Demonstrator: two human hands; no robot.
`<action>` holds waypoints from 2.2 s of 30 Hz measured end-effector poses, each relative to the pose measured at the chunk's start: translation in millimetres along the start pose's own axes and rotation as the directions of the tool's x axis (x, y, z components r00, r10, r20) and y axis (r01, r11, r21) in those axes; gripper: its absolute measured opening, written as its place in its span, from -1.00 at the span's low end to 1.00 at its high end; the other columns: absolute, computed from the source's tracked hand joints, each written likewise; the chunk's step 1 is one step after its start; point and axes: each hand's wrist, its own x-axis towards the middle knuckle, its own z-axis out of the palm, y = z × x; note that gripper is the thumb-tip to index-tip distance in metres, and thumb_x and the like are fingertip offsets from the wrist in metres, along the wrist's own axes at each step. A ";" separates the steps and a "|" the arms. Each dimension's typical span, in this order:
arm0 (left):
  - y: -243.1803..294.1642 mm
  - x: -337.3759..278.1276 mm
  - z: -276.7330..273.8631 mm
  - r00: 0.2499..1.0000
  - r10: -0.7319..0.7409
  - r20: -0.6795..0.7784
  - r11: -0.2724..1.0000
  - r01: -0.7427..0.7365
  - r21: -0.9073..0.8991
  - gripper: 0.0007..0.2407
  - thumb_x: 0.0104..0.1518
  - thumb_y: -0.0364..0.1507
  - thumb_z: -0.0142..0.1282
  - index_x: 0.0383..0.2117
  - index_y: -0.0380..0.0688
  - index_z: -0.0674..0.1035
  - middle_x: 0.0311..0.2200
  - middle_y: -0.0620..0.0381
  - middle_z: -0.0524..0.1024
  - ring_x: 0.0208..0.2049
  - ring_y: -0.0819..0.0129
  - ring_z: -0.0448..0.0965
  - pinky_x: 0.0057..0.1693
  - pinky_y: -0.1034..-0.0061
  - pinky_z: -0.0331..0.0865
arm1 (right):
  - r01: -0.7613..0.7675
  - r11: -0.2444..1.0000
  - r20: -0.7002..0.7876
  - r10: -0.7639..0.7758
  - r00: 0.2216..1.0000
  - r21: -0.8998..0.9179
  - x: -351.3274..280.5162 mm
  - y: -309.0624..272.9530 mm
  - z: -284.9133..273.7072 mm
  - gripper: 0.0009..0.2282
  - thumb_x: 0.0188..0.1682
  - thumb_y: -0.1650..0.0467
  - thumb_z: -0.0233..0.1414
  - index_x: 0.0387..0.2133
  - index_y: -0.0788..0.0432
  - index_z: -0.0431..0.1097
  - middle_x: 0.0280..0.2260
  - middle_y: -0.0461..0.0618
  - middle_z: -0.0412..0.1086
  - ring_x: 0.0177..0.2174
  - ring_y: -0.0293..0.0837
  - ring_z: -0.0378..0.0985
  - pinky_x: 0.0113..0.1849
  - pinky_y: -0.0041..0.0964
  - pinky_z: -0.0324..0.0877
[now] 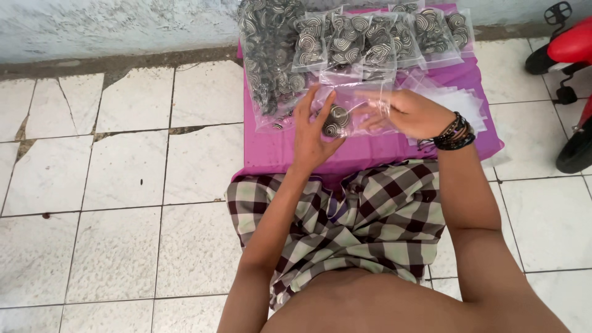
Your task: The person places circular patterned items into small plastic bags and then seals the bags by hand.
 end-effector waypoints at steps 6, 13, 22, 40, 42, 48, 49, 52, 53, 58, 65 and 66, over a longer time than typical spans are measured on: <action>9.4 1.5 -18.8 0.999 0.045 -0.027 0.998 -0.043 0.045 -0.21 -0.16 -0.46 0.55 0.34 0.29 0.43 0.37 -0.07 0.21 0.23 -0.12 0.39 0.20 0.20 0.53 | 0.162 0.984 0.101 -0.154 0.983 -0.078 -2.4 3.3 10.3 -0.54 0.17 0.54 -0.36 0.36 0.41 0.05 0.15 0.66 0.24 0.12 0.47 0.38 0.06 0.43 0.34; -10.5 -9.1 -7.0 0.987 0.152 -0.053 0.986 -0.147 0.083 -0.26 -0.12 -0.39 0.57 0.31 0.31 0.47 0.38 -0.06 0.24 0.25 -0.16 0.34 0.37 0.06 0.30 | 0.192 0.981 0.202 -0.192 0.960 0.021 11.4 5.1 16.1 -0.51 0.20 0.45 -0.33 0.42 0.34 -0.10 0.34 0.56 -0.01 0.26 0.46 0.16 0.17 0.51 0.07; -2.8 -5.9 -15.8 0.981 0.189 -0.050 0.976 -0.182 0.118 -0.46 0.08 -0.34 0.46 0.25 0.35 0.54 0.38 0.03 0.27 0.26 -0.17 0.34 0.38 0.02 0.24 | 0.303 0.946 0.093 -0.314 0.945 0.113 22.3 34.4 29.3 -0.54 0.17 0.45 -0.23 0.36 0.35 0.04 0.33 0.43 0.10 0.32 0.38 0.06 0.23 0.46 -0.07; -0.6 -21.0 -15.0 0.981 -0.153 -0.121 0.984 0.140 -0.112 0.03 -0.15 -0.33 0.62 0.47 -0.24 0.09 0.43 -0.23 0.12 0.45 -0.23 0.11 0.52 0.01 -0.03 | 0.387 0.903 0.133 -0.413 0.901 0.185 50.5 35.0 58.4 -0.48 0.22 0.45 -0.33 0.43 0.39 -0.28 0.42 0.49 -0.24 0.37 0.41 -0.16 0.29 0.41 -0.20; -10.0 -31.2 -8.4 0.952 -0.297 -0.078 0.949 0.285 -0.137 -0.04 -0.14 -0.24 0.60 0.45 -0.03 0.18 0.29 -0.26 0.21 0.38 -0.34 0.19 0.46 -0.11 0.09 | 0.372 0.915 0.123 -0.392 0.912 0.159 56.8 54.8 58.0 -0.51 0.22 0.45 -0.31 0.40 0.44 -0.18 0.39 0.53 -0.15 0.34 0.45 -0.09 0.27 0.45 -0.17; -6.3 -37.1 -5.9 0.903 -0.429 -0.029 0.887 0.414 -0.204 0.02 -0.24 -0.31 0.64 0.46 0.07 0.16 0.16 -0.21 0.19 0.31 -0.38 0.24 0.41 -0.20 0.09 | 0.320 0.947 0.159 -0.319 0.934 0.018 47.6 38.9 46.2 -0.55 0.19 0.48 -0.26 0.36 0.39 -0.02 0.32 0.50 0.03 0.28 0.43 0.07 0.23 0.46 -0.03; -7.9 -37.8 -6.3 0.902 -0.431 -0.028 0.886 0.417 -0.203 0.02 -0.24 -0.31 0.64 0.46 0.07 0.16 0.16 -0.21 0.19 0.31 -0.38 0.24 0.41 -0.20 0.09 | 0.319 0.947 0.160 -0.318 0.934 0.021 44.8 35.2 43.6 -0.55 0.19 0.48 -0.26 0.36 0.39 -0.02 0.32 0.50 0.03 0.28 0.43 0.07 0.23 0.46 -0.03; -15.6 -40.4 -9.7 0.882 -0.472 -0.023 0.862 0.455 -0.221 0.02 -0.21 -0.31 0.64 0.47 0.10 0.15 0.14 -0.15 0.17 0.30 -0.32 0.25 0.42 -0.16 0.07 | 0.289 0.953 0.177 -0.270 0.946 -0.093 37.8 27.3 36.7 -0.60 0.20 0.47 -0.27 0.30 0.40 0.12 0.23 0.51 0.17 0.19 0.41 0.26 0.17 0.44 0.13; -20.3 -40.9 -12.4 0.869 -0.493 -0.041 0.848 0.471 -0.242 0.00 -0.21 -0.37 0.63 0.45 0.06 0.16 0.14 -0.20 0.19 0.28 -0.32 0.27 0.41 -0.15 0.07 | 0.274 0.950 0.181 -0.246 0.952 -0.152 36.1 26.5 34.9 -0.61 0.21 0.46 -0.27 0.27 0.41 0.18 0.19 0.51 0.25 0.15 0.41 0.35 0.15 0.42 0.22; -34.0 -54.6 -42.7 0.785 -0.610 -0.109 0.755 0.532 -0.383 -0.04 -0.18 -0.33 0.63 0.39 -0.10 0.16 0.17 -0.36 0.22 0.30 -0.32 0.26 0.42 -0.12 -0.01 | 0.397 0.913 -0.001 -0.399 0.917 0.097 33.5 41.9 34.8 -0.60 0.24 0.38 -0.23 0.27 0.41 0.20 0.17 0.41 0.33 0.10 0.26 0.48 0.09 0.21 0.42; -81.3 -87.9 -68.2 0.655 -0.743 -0.140 0.640 0.633 -0.434 -0.13 -0.06 -0.35 0.61 0.36 0.05 0.18 0.22 -0.12 0.33 0.31 0.07 0.31 0.46 0.09 0.02 | 0.190 0.979 -0.268 -0.165 0.949 0.069 120.9 173.1 112.6 -0.69 0.13 0.42 0.06 0.11 0.30 0.41 0.00 0.29 0.47 -0.04 0.17 0.57 -0.11 -0.07 0.58; -87.1 -89.5 -68.5 0.650 -0.750 -0.123 0.631 0.648 -0.426 -0.14 -0.05 -0.34 0.62 0.36 0.04 0.18 0.21 -0.13 0.35 0.30 0.08 0.32 0.46 0.11 0.02 | 0.133 0.980 -0.246 -0.167 0.955 -0.149 135.8 193.0 129.7 -0.69 0.08 0.40 0.12 0.09 0.22 0.47 0.01 0.21 0.50 0.02 0.19 0.54 -0.09 -0.08 0.57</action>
